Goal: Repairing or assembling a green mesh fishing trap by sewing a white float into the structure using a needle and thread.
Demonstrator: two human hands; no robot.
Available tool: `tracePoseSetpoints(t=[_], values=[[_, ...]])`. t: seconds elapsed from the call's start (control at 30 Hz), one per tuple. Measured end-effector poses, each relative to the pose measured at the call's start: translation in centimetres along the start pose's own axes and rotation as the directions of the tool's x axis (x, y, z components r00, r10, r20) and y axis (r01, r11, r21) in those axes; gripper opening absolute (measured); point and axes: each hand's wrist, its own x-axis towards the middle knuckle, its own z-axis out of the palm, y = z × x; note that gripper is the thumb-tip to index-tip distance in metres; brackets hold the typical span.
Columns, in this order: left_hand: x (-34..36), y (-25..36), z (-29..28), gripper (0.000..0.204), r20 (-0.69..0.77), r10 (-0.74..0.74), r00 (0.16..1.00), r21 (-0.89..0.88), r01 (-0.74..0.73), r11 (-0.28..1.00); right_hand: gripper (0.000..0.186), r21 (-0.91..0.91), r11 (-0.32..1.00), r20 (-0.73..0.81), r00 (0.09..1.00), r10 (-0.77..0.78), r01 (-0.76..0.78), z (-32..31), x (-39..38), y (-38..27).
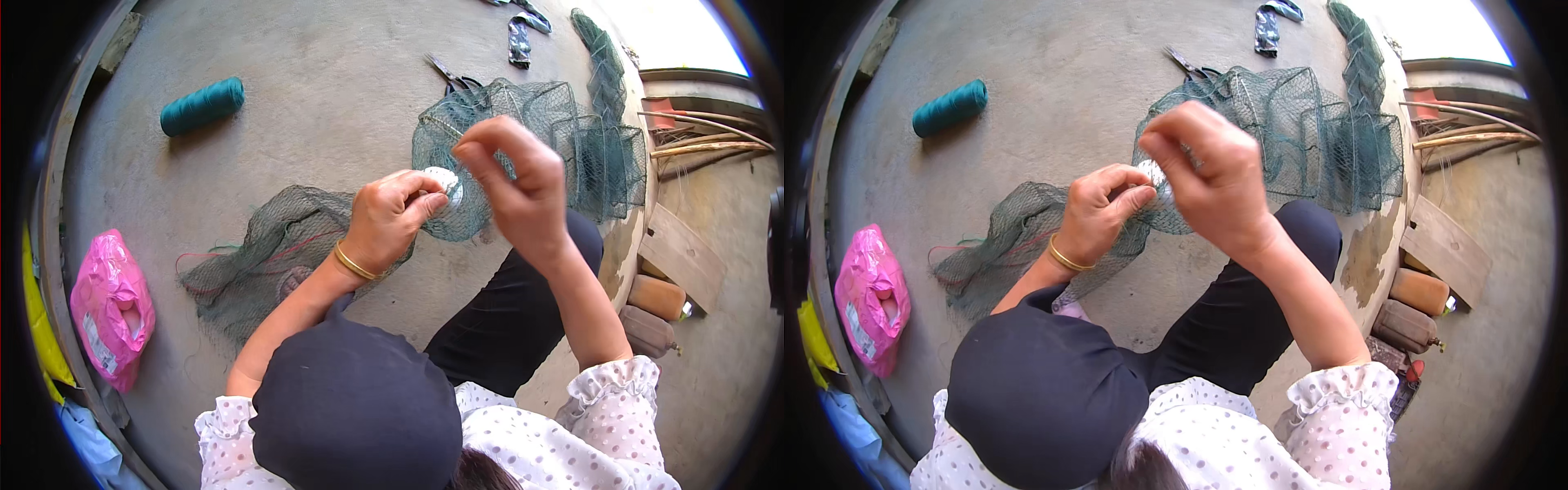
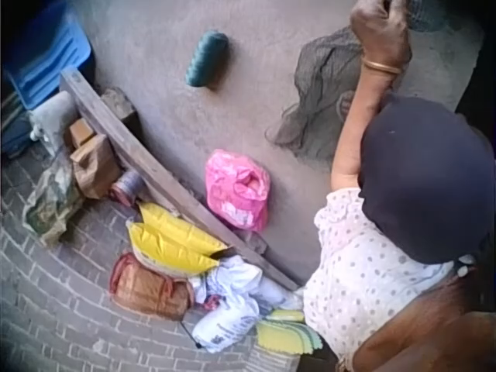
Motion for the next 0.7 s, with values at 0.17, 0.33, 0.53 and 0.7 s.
tracePoseSetpoints(t=[0.17, 0.33, 0.53, 0.7], values=[[-0.4, -1.9, -0.9, 0.011, 0.076, -0.2, 0.977, -0.182, 0.211, 0.96, 0.017, 0.905, 0.131, 0.387, 0.911, 0.142, -0.405, -4.9, -0.6, -3.7], [-0.6, -2.5, -1.5, 0.011, 0.07, -0.238, 0.969, -0.205, 0.247, 0.947, 0.03, 0.43, 0.567, 0.566, 0.699, 0.437, -0.702, -10.0, -4.8, -6.5], [-0.3, -1.3, -0.8, 0.014, 0.044, -0.183, 0.982, -0.144, 0.188, 0.972, 0.045, -0.527, 0.692, 0.321, 0.638, 0.7, -0.493, -14.0, -10.4, -6.0], [-0.8, -1.0, -0.7, 0.02, 0.053, -0.159, 0.986, -0.135, 0.165, 0.977, 0.011, -0.251, 0.814, -0.026, 0.844, 0.535, -0.523, -16.5, -11.5, -8.7]])
